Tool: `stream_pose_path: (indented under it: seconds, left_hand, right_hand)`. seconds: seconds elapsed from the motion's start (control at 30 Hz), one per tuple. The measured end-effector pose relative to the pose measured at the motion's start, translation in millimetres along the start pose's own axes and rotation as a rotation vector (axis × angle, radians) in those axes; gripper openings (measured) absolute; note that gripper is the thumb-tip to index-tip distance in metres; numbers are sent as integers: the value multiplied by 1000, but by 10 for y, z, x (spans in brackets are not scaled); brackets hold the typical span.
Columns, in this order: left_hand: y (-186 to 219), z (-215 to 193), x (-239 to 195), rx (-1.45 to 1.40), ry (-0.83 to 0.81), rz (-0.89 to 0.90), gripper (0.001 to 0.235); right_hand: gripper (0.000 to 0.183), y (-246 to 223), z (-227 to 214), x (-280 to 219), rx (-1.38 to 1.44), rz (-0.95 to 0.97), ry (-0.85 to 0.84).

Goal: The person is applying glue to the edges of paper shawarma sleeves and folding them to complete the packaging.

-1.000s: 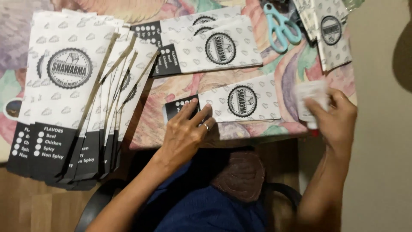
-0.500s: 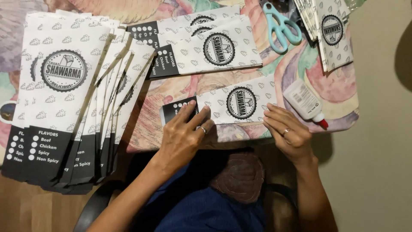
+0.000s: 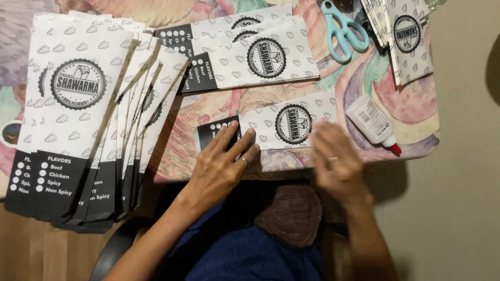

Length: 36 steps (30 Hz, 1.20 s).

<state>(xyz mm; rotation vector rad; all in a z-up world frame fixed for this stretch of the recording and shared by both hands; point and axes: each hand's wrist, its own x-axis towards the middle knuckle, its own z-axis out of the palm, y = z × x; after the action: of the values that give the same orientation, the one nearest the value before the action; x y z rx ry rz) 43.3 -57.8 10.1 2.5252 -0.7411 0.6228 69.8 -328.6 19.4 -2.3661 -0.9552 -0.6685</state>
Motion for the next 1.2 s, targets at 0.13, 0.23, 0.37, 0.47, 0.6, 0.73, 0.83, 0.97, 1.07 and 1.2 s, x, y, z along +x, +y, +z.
stream_pose_path:
  seconds: [0.13, 0.23, 0.37, 0.47, 0.6, 0.73, 0.83, 0.97, 1.07, 1.2]
  left_hand:
    - [-23, -60, -27, -44, 30, 29, 17]
    - [-120, -56, -159, -132, -3, 22, 27]
    - [-241, -227, -349, -59, -38, -31, 35]
    - [-226, -307, -463, 27, 15, -99, 30]
    - [-37, -209, -192, 34, 241, -140, 26]
    - [216, 308, 236, -38, 263, -83, 20]
    - [391, 421, 390, 55, -105, -311, 60]
    - [342, 210, 267, 146, -239, -473, 73]
    - [194, 101, 25, 178, -179, -534, 83]
    - [127, 154, -156, 198, -157, -539, 85]
  right_hand:
    - [43, -209, 308, 100, 2, -36, -188]
    - [51, -85, 302, 76, -135, 51, -361]
    - [54, 75, 82, 34, -142, 253, -509]
    - [57, 70, 49, 16, -134, 306, -499]
    - [60, 85, 94, 5, -225, 229, -488]
    - [62, 69, 109, -9, -279, 235, -507]
    - [62, 47, 91, 16, -193, 309, -537]
    - [65, 43, 73, 45, -202, 329, -568]
    - [67, 3, 23, 96, -170, 359, -594]
    - [74, -112, 80, 215, -174, 403, -567]
